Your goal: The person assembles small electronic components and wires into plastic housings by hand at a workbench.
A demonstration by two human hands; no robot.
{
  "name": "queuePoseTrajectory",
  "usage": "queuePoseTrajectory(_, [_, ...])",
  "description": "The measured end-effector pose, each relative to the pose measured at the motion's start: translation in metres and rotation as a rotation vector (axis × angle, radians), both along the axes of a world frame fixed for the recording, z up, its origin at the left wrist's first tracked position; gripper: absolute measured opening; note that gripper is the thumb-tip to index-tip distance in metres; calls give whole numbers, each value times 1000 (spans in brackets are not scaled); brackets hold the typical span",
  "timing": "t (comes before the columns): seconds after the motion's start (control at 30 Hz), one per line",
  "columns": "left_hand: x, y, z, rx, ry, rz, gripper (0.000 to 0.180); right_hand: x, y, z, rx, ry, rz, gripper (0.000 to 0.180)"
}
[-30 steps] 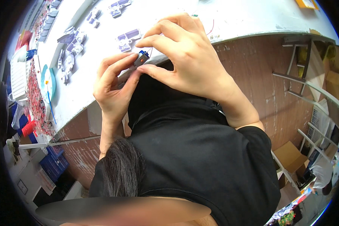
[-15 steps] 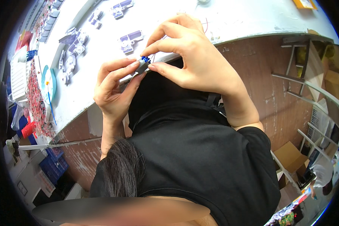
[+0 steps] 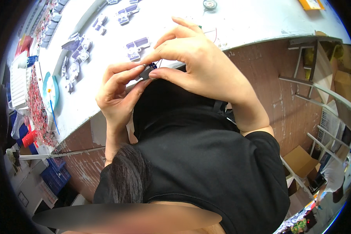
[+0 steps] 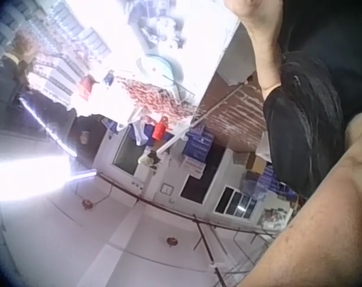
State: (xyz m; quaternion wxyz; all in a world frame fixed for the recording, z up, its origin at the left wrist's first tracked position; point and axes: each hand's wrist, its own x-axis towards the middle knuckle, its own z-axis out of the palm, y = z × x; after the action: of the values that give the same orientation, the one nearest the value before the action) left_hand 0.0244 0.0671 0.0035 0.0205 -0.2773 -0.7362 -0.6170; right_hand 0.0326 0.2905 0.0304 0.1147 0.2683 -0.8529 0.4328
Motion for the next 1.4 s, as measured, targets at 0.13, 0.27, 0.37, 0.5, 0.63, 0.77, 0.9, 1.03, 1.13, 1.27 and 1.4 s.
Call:
queuePoseTrajectory(0.13, [-10, -9, 6, -122, 73, 39, 48, -1, -1, -1, -30, -11, -41, 27])
queuePoseTrajectory(0.27, [-38, -16, 23, -458, 334, 152, 64, -13, -1, -1, -8, 188, -223, 20])
queuePoseTrajectory(0.37, [-43, -18, 19, -539, 349, 91, 67, -23, -11, -2, 4, 244, -269, 19])
queuePoseTrajectory(0.5, [-33, -20, 16, -424, 166, 50, 67, -26, -16, -8, 7, 152, -195, 18])
queuePoseTrajectory(0.63, [-23, -23, 15, -373, 135, 67, 67, -28, -19, -20, -3, 152, -123, 21])
queuePoseTrajectory(0.77, [-23, -23, 13, -329, 82, 83, 66, -31, -18, -22, 47, 144, -84, 19])
queuePoseTrajectory(0.9, [-24, -23, 10, -326, 94, 67, 64, -33, -17, -24, 116, 168, -95, 19])
queuePoseTrajectory(1.03, [-24, -23, 9, -329, 93, 73, 63, -31, -19, -22, 174, 215, -102, 18])
queuePoseTrajectory(1.13, [-23, -22, 11, -303, 50, 73, 61, -27, -19, -13, 244, 226, -105, 20])
queuePoseTrajectory(1.27, [-26, -22, 13, -383, 173, 43, 56, -24, -16, -7, 288, 210, -103, 22])
queuePoseTrajectory(1.4, [-25, -21, 16, -427, 195, 15, 49, -18, 1, 4, 198, 236, -181, 25])
